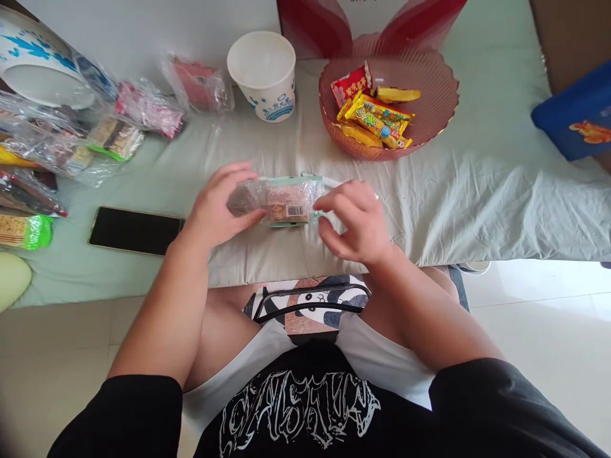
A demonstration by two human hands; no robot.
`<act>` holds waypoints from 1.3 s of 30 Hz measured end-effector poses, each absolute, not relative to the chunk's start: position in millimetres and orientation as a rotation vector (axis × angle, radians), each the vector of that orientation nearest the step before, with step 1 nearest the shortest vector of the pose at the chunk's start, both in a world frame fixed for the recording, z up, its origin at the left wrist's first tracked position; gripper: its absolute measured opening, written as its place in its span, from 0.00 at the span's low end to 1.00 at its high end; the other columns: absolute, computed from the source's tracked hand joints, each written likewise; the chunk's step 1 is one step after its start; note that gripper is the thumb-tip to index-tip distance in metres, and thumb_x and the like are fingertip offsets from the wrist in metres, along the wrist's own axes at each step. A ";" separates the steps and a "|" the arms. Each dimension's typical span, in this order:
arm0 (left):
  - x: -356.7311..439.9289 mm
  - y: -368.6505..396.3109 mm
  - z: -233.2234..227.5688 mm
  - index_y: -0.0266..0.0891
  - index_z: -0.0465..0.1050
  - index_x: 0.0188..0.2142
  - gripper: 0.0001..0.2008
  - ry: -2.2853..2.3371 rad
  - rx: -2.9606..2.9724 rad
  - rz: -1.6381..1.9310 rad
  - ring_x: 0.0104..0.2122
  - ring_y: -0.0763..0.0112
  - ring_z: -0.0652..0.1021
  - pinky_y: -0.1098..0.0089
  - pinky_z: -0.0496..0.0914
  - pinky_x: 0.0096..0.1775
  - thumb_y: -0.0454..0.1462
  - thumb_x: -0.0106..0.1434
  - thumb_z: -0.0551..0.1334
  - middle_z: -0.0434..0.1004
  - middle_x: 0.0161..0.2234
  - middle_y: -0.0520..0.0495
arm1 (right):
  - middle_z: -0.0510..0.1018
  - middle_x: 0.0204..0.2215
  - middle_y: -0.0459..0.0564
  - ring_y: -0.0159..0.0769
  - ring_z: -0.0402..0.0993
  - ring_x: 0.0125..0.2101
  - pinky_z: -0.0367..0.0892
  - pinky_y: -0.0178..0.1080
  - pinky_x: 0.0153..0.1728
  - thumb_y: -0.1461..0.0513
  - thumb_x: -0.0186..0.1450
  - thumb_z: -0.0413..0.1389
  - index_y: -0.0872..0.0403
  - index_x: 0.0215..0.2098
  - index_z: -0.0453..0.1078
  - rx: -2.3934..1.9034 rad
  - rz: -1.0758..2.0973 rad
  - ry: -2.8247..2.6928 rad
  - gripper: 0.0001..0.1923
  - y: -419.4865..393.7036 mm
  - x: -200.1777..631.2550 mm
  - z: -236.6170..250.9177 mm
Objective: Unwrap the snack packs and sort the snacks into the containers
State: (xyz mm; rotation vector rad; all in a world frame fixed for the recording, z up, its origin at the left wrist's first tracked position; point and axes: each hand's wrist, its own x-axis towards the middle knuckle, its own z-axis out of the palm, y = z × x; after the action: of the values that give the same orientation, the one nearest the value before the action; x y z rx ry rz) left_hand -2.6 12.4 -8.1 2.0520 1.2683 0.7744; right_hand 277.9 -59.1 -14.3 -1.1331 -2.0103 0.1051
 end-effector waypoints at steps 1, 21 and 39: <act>0.8 8.8 -5.0 0.44 0.78 0.44 0.14 1.296 2.032 0.690 0.53 0.54 0.80 0.56 0.74 0.58 0.42 0.58 0.70 0.83 0.49 0.44 | 0.79 0.31 0.48 0.40 0.75 0.32 0.70 0.45 0.38 0.63 0.67 0.54 0.49 0.41 0.73 -1.090 0.119 -2.073 0.07 -61.4 271.6 -15.5; 22.3 -5.9 26.6 0.41 0.63 0.30 0.13 0.973 0.855 0.720 0.52 0.44 0.82 0.49 0.81 0.41 0.46 0.61 0.61 0.81 0.44 0.41 | 0.84 0.41 0.50 0.43 0.83 0.39 0.79 0.48 0.42 0.39 0.67 0.56 0.46 0.69 0.58 -1.402 1.538 -0.992 0.39 -81.9 228.1 -16.6; -17.3 8.4 45.4 0.44 0.65 0.26 0.14 0.581 0.530 1.590 0.55 0.86 0.79 0.86 0.71 0.42 0.35 0.69 0.60 0.86 0.44 0.65 | 0.85 0.47 0.50 0.48 0.83 0.49 0.80 0.59 0.54 0.60 0.58 0.60 0.50 0.52 0.69 -0.921 1.813 -0.249 0.23 -62.0 223.9 -15.6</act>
State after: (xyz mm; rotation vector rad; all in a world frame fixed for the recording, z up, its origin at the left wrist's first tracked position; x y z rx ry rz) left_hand -17.3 8.4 45.4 0.5298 0.5808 1.5902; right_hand 223.9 -62.0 -15.6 -0.9214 -0.2492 1.8135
